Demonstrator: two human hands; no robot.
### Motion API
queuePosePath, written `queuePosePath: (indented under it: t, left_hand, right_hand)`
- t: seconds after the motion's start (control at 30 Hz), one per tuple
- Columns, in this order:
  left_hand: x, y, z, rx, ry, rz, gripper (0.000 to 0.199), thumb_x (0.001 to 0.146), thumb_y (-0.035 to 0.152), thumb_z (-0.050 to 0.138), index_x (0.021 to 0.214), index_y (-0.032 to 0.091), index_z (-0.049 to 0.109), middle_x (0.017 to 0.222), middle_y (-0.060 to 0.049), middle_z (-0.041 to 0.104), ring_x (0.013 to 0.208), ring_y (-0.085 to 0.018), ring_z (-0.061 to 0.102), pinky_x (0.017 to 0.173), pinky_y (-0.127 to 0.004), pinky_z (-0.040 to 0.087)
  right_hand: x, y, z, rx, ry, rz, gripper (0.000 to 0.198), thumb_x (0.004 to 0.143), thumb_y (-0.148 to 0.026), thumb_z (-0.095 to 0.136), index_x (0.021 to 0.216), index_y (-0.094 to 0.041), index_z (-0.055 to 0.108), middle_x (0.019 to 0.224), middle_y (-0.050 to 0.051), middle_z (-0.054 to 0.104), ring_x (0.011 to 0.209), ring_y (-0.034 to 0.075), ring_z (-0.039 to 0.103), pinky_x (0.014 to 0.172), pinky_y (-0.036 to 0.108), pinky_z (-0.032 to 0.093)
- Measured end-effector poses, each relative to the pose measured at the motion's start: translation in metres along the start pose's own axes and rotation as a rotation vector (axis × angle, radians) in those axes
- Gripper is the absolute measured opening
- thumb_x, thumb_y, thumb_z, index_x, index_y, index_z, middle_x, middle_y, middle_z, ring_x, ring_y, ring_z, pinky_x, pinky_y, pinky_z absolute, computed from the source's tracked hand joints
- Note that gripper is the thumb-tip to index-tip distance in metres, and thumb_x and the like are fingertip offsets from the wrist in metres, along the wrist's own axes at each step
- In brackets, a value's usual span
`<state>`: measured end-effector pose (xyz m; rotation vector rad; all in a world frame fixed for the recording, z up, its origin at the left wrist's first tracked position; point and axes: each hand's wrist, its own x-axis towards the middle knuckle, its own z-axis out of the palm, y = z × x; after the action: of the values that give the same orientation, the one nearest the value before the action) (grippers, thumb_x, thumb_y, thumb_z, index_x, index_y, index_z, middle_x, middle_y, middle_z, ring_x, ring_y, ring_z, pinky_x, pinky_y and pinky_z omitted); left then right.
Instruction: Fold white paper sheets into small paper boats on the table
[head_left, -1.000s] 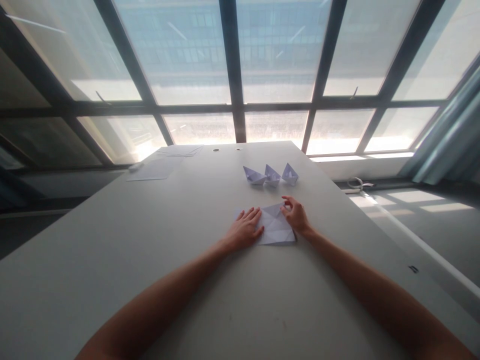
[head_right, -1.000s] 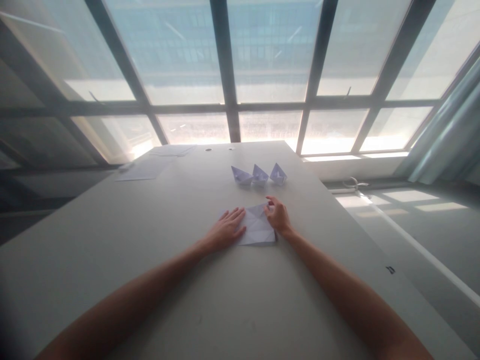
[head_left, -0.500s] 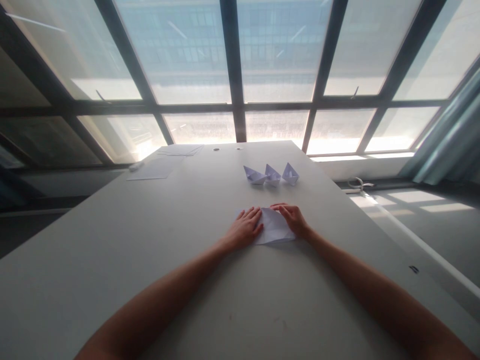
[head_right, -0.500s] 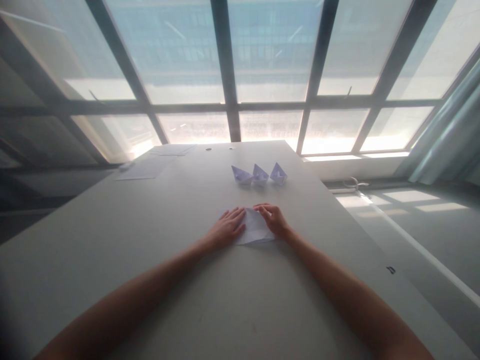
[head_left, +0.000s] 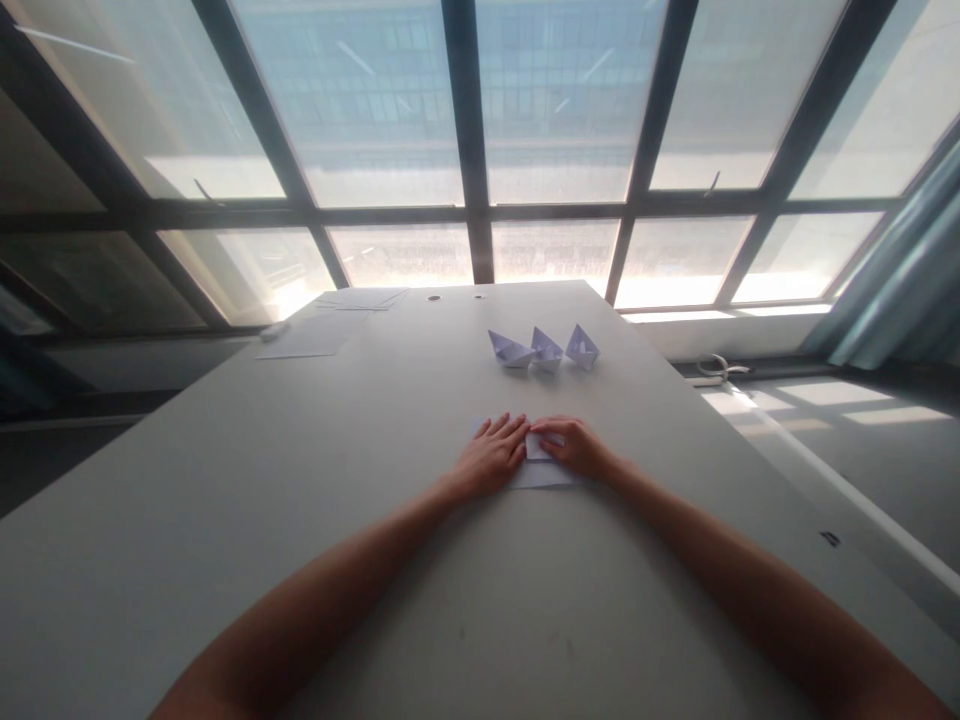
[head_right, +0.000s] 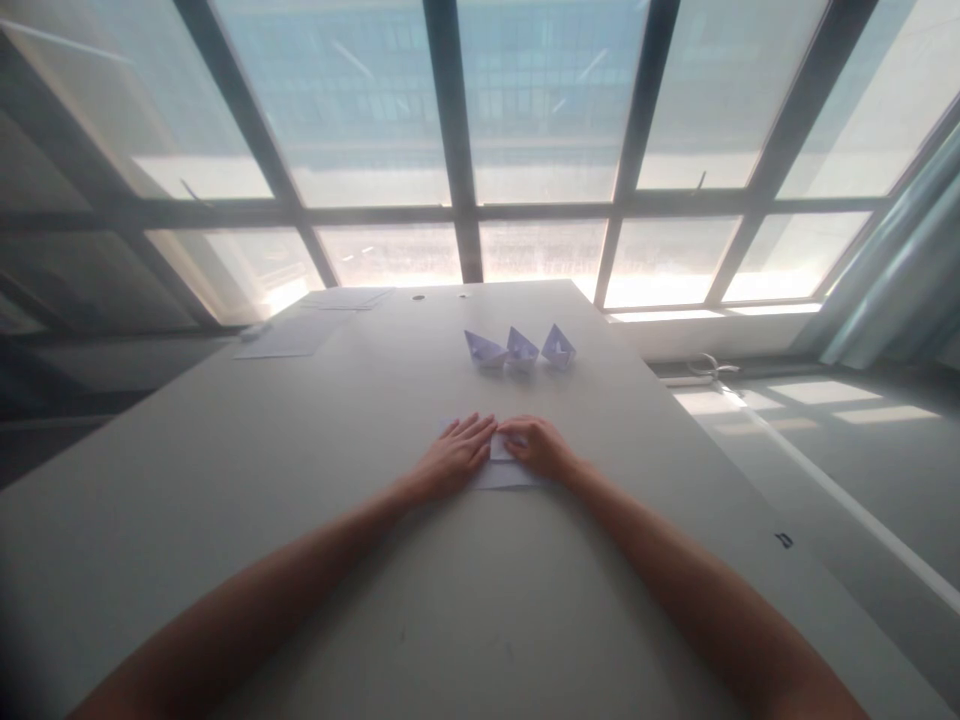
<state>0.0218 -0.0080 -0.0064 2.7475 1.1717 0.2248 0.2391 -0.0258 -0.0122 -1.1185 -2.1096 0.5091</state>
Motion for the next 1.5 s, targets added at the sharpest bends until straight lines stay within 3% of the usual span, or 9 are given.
queuePosePath:
  t: [0.17,0.3,0.43,0.6,0.77,0.97,1.13,1.33,1.5]
  left_hand:
    - [0.0,0.001,-0.002,-0.006,-0.005,-0.011,0.056,0.101,0.047,0.025,0.154,0.029,0.024,0.16,0.0,0.023,0.148,-0.023,0.016,0.119,-0.045,0.013]
    - [-0.001,0.004,-0.005,-0.007,0.013,-0.024,0.063,0.098,0.058,0.029,0.153,0.028,0.026,0.158,-0.002,0.028,0.147,-0.026,0.02,0.118,-0.047,0.017]
    - [-0.002,0.008,-0.006,0.017,0.052,-0.046,0.057,0.096,0.05,0.037,0.147,0.024,0.035,0.154,-0.007,0.036,0.145,-0.026,0.023,0.118,-0.047,0.018]
    - [-0.002,0.008,-0.001,0.005,0.065,-0.066,0.055,0.096,0.045,0.038,0.144,0.017,0.036,0.154,-0.011,0.035,0.147,-0.025,0.02,0.119,-0.044,0.017]
    - [-0.001,0.003,0.0,0.011,-0.008,0.026,0.06,0.099,0.052,0.028,0.153,0.026,0.024,0.16,-0.004,0.023,0.149,-0.024,0.012,0.119,-0.048,0.011]
    - [-0.001,0.001,-0.001,0.025,-0.031,0.028,0.059,0.1,0.054,0.025,0.152,0.028,0.028,0.161,-0.003,0.021,0.149,-0.026,0.011,0.119,-0.05,0.01]
    - [-0.001,0.002,-0.002,0.018,-0.03,0.03,0.055,0.1,0.054,0.026,0.151,0.034,0.031,0.16,0.0,0.022,0.148,-0.026,0.012,0.118,-0.051,0.01]
    - [-0.001,0.002,-0.002,0.018,-0.024,0.028,0.055,0.1,0.055,0.027,0.151,0.035,0.031,0.16,0.0,0.023,0.148,-0.026,0.013,0.118,-0.052,0.011]
    - [-0.001,0.003,0.0,0.023,-0.01,0.036,0.055,0.1,0.054,0.028,0.151,0.035,0.029,0.16,-0.001,0.022,0.148,-0.027,0.014,0.118,-0.052,0.011]
  right_hand:
    - [0.0,-0.001,0.0,-0.342,-0.118,0.072,0.051,0.092,-0.037,0.054,0.14,-0.023,0.05,0.147,0.01,0.047,0.14,0.023,0.036,0.116,0.045,0.023]
    - [-0.001,-0.006,-0.003,-0.374,-0.225,0.035,0.062,0.094,-0.043,0.049,0.15,-0.021,0.035,0.154,0.01,0.035,0.145,0.023,0.025,0.118,0.047,0.015]
    - [-0.001,-0.01,-0.004,-0.392,-0.265,0.044,0.056,0.097,-0.035,0.042,0.15,-0.023,0.034,0.157,0.007,0.03,0.146,0.021,0.022,0.118,0.047,0.011]
    - [-0.002,-0.011,0.0,-0.432,-0.231,0.143,0.052,0.098,-0.032,0.036,0.15,-0.023,0.035,0.158,0.008,0.028,0.146,0.022,0.02,0.118,0.049,0.011]
    - [-0.002,-0.005,0.007,-0.475,-0.182,0.238,0.053,0.098,-0.038,0.037,0.15,-0.024,0.035,0.158,0.009,0.026,0.147,0.025,0.017,0.117,0.054,0.008]
    - [-0.006,0.007,0.008,-0.54,-0.031,0.447,0.055,0.093,-0.014,0.029,0.146,-0.02,0.042,0.155,0.015,0.032,0.146,0.028,0.022,0.113,0.065,0.005]
    - [-0.007,0.009,0.003,-0.514,0.021,0.498,0.058,0.089,-0.009,0.03,0.145,-0.015,0.042,0.154,0.016,0.034,0.144,0.028,0.025,0.114,0.062,0.011]
    - [-0.001,0.001,0.003,-0.448,0.177,0.343,0.043,0.094,-0.019,0.036,0.133,-0.018,0.055,0.144,0.012,0.049,0.139,0.024,0.035,0.116,0.056,0.011]
    - [-0.001,-0.005,0.006,-0.362,0.085,0.073,0.041,0.093,-0.02,0.043,0.132,-0.018,0.057,0.143,0.012,0.051,0.137,0.022,0.039,0.116,0.046,0.021]
